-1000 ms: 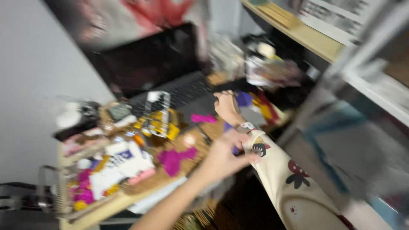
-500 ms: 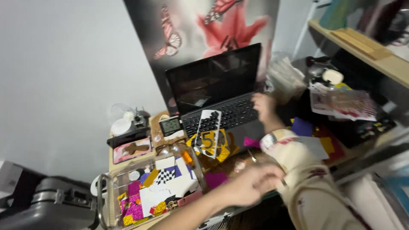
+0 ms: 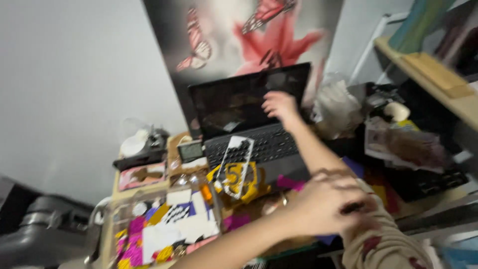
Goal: Organizing and sorting various stickers, cutouts, and decorative craft supplies on a desk.
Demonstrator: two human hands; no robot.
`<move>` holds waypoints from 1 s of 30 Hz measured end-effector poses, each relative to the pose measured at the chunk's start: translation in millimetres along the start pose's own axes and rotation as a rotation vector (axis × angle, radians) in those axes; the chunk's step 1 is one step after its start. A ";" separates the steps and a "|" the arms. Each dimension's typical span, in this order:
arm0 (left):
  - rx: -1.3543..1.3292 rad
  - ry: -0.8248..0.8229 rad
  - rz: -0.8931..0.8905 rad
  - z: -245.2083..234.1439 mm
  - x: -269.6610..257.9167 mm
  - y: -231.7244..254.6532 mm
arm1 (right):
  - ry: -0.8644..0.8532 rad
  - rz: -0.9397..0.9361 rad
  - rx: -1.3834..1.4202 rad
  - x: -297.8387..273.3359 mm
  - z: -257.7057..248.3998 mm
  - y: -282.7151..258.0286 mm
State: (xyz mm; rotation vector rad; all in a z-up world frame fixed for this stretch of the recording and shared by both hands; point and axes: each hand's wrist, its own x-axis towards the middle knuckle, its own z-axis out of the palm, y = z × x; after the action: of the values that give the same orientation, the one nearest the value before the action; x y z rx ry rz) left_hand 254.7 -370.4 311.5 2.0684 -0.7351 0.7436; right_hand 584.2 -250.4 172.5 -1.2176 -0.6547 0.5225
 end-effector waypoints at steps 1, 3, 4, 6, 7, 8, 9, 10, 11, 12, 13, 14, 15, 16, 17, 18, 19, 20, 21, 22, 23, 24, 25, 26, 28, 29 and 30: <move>0.000 0.000 0.017 6.8 12.8 -0.5 | 0.004 -0.015 -0.008 7.9 -3.1 16.1; 0.011 -0.266 -0.166 19.9 36.0 1.1 | -0.007 -0.163 -0.568 21.7 -7.1 51.6; 0.011 -0.265 -0.158 27.6 42.0 -5.4 | -0.003 -0.168 -0.573 15.8 -8.7 49.2; -0.016 -0.331 -0.139 43.5 47.5 -16.6 | -0.007 -0.319 -0.939 -1.3 -7.0 51.3; -0.010 -0.334 -0.124 54.7 45.9 -22.6 | 0.002 -0.332 -0.944 -9.3 -7.1 45.4; 0.103 -0.337 -0.071 65.6 44.7 -28.5 | -0.068 -0.291 -0.996 -17.1 -7.0 39.5; 0.210 -0.338 -0.017 78.1 43.1 -33.1 | -0.135 -0.243 -1.049 -28.2 -9.1 34.4; 0.209 -0.340 -0.001 82.6 39.1 -36.4 | -0.122 -0.250 -1.057 -35.1 -5.4 29.9; 0.045 -0.326 -0.022 86.4 35.1 -40.8 | -0.147 -0.206 -1.101 -40.7 -3.2 24.7; -0.121 -0.314 -0.044 90.6 31.9 -45.5 | -0.173 -0.159 -1.144 -46.1 -1.5 19.6; -0.127 -0.338 -0.014 93.8 33.2 -53.7 | -0.132 -0.165 -1.150 -40.4 -6.3 20.2; -0.171 -0.337 0.027 97.6 34.9 -62.4 | -0.200 -0.289 -1.188 -34.2 -11.9 21.1; -0.235 -0.346 0.059 104.1 29.8 -65.0 | -0.261 -0.388 -1.223 -40.2 -18.6 27.9; -0.263 -0.381 0.081 91.4 38.5 -51.9 | -0.213 -0.368 -1.230 -32.9 -25.0 26.7; -0.285 -0.362 -0.025 82.6 44.4 -37.6 | -0.230 -0.390 -1.238 -31.6 -32.7 30.3; -0.304 -0.345 -0.133 73.6 50.6 -25.2 | -0.247 -0.411 -1.245 -29.6 -41.3 34.8; -0.333 -0.377 -0.133 69.6 56.7 -14.9 | -0.214 -0.379 -1.241 -29.5 -49.3 23.0; -0.344 -0.409 -0.254 64.0 62.1 -5.8 | -0.184 -0.338 -1.245 -28.5 -56.4 12.3; -0.347 -0.434 -0.386 58.0 63.1 4.8 | -0.170 -0.298 -1.243 -30.8 -57.4 7.1; -0.370 -0.460 -0.399 54.1 64.2 17.6 | -0.153 -0.266 -1.231 -40.1 -62.1 4.2; -0.418 -0.426 -0.354 49.2 72.5 25.2 | -0.126 -0.225 -1.196 -37.5 -70.3 -6.5; -0.465 -0.391 -0.310 42.7 80.9 32.8 | -0.097 -0.185 -1.160 -34.6 -77.4 -17.7; -0.477 -0.398 -0.317 43.7 76.5 39.5 | -0.094 -0.170 -1.157 -35.7 -87.3 -17.0; -0.512 -0.431 -0.324 43.1 72.1 46.7 | -0.041 -0.203 -1.139 -36.8 -96.0 -16.8; -0.527 -0.442 -0.310 49.0 57.2 47.3 | -0.001 -0.268 -1.138 -24.0 -108.9 -26.1; -0.688 -0.544 -0.368 58.2 43.8 45.6 | 0.007 -0.211 -1.098 -22.8 -115.1 -30.8; -0.849 -0.647 -0.427 68.1 30.7 43.5 | 0.014 -0.155 -1.057 -21.6 -121.9 -35.6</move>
State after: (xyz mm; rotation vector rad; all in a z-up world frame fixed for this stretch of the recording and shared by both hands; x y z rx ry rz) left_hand 260.9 -456.2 320.0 1.5411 -0.7298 -0.4590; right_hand 655.6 -357.5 177.8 -2.1222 -1.0556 -0.0096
